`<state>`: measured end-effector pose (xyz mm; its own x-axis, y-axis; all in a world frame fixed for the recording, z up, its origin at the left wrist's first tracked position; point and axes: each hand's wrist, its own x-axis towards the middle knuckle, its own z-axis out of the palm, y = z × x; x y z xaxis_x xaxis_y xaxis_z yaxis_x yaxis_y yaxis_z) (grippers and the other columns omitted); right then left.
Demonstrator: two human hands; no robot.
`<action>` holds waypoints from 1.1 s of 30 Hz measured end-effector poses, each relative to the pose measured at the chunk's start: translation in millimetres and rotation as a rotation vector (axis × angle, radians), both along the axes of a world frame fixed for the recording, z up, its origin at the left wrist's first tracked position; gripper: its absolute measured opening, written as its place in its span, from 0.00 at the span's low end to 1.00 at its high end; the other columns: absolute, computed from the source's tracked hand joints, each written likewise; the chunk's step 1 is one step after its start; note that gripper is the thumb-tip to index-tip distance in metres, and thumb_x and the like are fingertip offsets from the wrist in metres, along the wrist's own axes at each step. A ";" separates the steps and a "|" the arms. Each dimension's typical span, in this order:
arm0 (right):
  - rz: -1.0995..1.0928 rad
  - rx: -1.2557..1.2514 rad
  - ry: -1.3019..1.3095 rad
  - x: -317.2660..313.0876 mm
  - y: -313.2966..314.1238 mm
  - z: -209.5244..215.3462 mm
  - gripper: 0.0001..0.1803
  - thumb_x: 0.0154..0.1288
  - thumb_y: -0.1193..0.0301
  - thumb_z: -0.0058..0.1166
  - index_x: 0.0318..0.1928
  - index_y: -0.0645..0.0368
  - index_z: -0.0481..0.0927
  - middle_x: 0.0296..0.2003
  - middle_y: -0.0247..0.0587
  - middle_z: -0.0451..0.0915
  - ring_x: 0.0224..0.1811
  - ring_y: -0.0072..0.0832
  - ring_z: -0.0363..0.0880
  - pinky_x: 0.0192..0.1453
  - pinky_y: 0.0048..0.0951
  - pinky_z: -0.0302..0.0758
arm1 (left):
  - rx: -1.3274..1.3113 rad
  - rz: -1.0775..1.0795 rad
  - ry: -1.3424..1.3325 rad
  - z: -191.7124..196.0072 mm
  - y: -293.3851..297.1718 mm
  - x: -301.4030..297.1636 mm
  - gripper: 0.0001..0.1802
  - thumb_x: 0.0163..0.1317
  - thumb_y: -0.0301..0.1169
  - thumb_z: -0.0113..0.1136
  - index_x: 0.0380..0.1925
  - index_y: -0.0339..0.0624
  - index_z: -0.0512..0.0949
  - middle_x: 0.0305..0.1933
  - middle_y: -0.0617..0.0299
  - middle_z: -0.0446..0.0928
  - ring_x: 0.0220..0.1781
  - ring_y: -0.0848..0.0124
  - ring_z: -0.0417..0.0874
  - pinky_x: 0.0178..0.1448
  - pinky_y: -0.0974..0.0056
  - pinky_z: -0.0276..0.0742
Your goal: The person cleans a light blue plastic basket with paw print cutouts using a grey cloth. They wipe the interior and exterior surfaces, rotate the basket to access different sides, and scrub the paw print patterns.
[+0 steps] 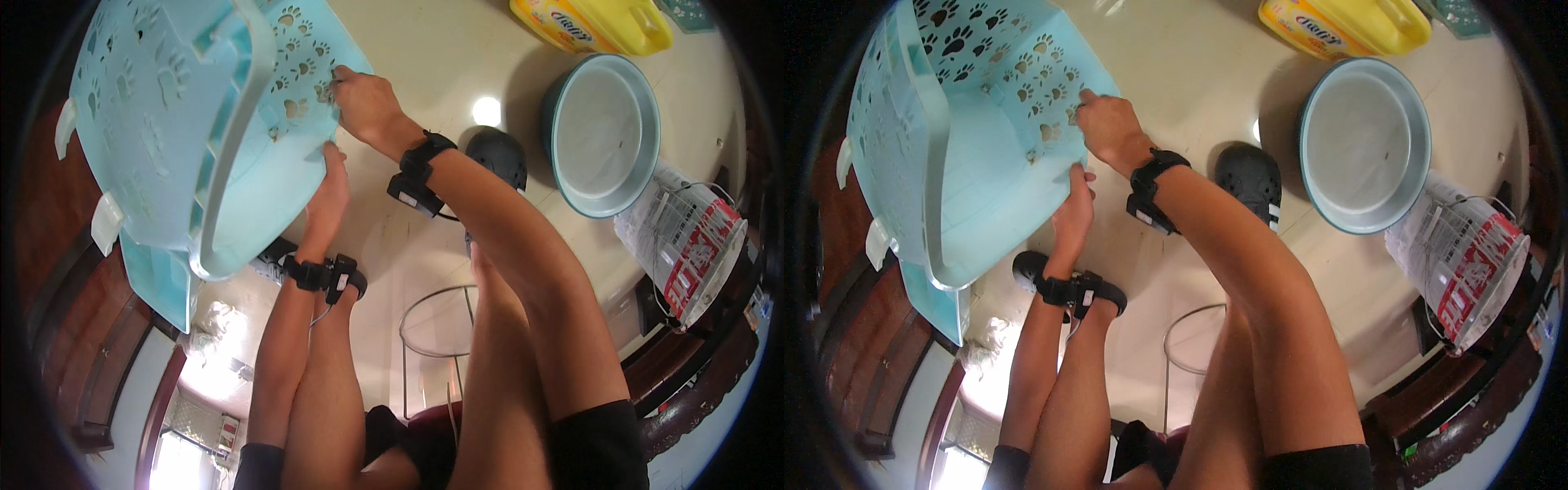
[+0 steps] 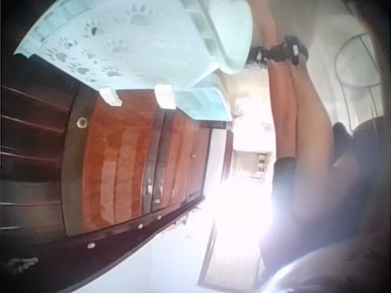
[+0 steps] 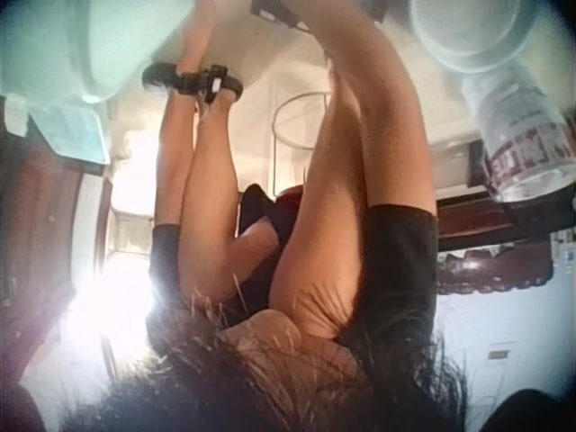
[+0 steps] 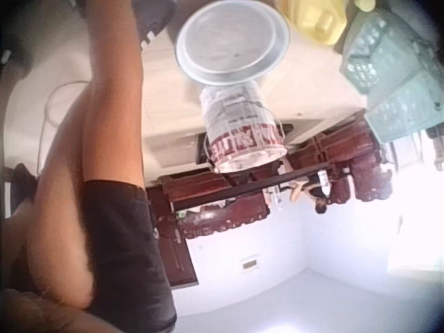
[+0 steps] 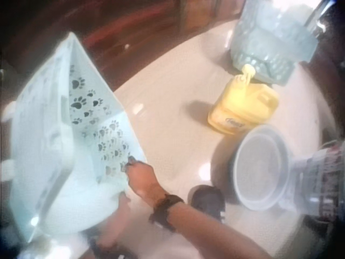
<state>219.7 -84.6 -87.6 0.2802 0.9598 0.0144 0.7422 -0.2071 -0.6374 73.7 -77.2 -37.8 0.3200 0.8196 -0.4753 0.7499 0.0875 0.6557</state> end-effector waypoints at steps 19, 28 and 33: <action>0.227 -0.070 -0.024 -16.4 -2.7 13.6 0.05 0.52 0.76 0.60 0.31 0.57 0.86 0.42 0.47 0.82 0.40 0.45 0.84 0.42 0.41 0.82 | 0.075 -0.054 -0.065 -20.8 4.0 -18.0 0.19 0.72 0.42 0.47 0.34 0.36 0.78 0.31 0.61 0.80 0.24 0.72 0.75 0.33 0.62 0.72; 0.237 -0.023 -0.059 -5.5 1.4 7.7 0.06 0.50 0.76 0.61 0.32 0.60 0.84 0.44 0.46 0.80 0.41 0.44 0.84 0.42 0.41 0.81 | 0.090 -0.055 -0.076 -22.0 9.2 -18.2 0.20 0.72 0.42 0.48 0.32 0.38 0.79 0.23 0.62 0.76 0.23 0.72 0.75 0.32 0.62 0.70; 0.184 -0.197 0.000 10.8 20.2 30.9 0.13 0.51 0.78 0.60 0.41 0.59 0.81 0.41 0.45 0.80 0.42 0.44 0.83 0.42 0.42 0.80 | 0.068 -0.055 0.009 -4.0 12.8 -13.4 0.19 0.70 0.41 0.51 0.30 0.37 0.79 0.22 0.61 0.76 0.22 0.72 0.73 0.32 0.62 0.69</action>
<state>230.4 -64.4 -56.8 0.1003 0.9789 -0.1780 0.7791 -0.1886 -0.5979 60.3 -64.5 -41.8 0.3615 0.8311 -0.4226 0.7584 0.0015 0.6518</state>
